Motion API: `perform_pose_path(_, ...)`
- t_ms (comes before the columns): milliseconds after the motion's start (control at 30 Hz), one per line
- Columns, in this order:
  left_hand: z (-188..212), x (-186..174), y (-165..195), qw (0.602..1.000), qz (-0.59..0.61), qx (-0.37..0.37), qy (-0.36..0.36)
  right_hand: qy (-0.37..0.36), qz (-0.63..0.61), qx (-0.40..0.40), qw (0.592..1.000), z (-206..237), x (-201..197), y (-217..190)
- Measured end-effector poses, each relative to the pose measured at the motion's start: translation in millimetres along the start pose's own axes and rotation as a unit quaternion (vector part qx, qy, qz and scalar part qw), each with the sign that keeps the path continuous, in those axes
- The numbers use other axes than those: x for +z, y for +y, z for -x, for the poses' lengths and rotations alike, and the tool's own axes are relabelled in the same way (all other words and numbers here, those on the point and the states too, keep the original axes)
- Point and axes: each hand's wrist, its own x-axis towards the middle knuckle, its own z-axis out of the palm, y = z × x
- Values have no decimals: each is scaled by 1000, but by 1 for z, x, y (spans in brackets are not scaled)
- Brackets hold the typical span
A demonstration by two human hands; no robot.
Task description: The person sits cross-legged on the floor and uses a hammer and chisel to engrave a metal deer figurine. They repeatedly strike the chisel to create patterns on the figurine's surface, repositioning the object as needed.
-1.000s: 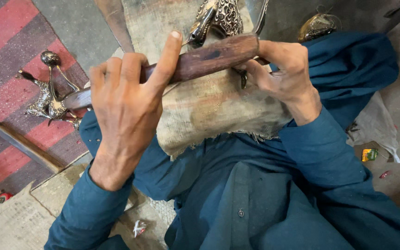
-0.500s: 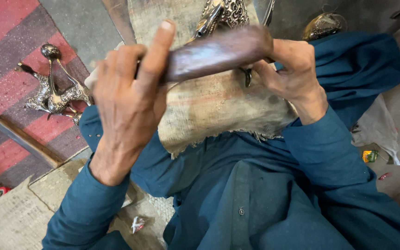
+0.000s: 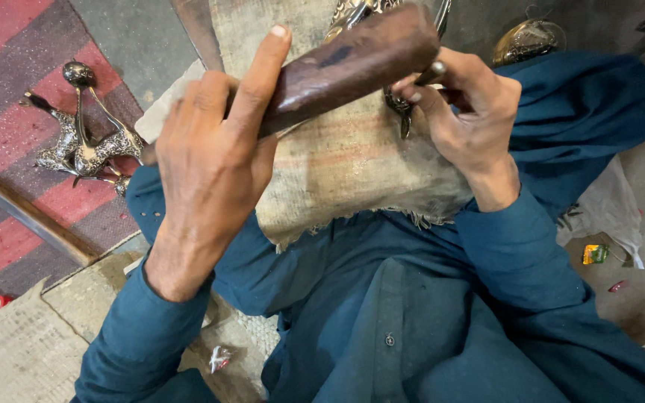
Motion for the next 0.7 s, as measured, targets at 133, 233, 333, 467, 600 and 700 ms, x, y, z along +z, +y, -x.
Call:
perform_pose_path(133, -5, -1, -1, 998, -51, 28, 25, 3, 94, 8, 996, -2, -2, 9)
perform_pose_path(233, -11, -1, 2, 999, 10, 33, 32, 16, 113, -15, 993, 0, -3, 12)
perform_pose_path(333, -19, -1, 2, 989, -121, 80, 33, 11, 108, -49, 993, 2, -4, 12)
perform_pose_path(467, -23, -5, 2, 991, -112, 75, 14, 9, 120, -30, 992, 3, -3, 12)
perform_pose_path(600, -23, -9, 5, 980, -176, 91, 26, 12, 155, -33, 987, 5, -5, 16)
perform_pose_path(700, -22, -10, 5, 987, -138, 82, 24, 14, 143, -24, 989, 9, -5, 20)
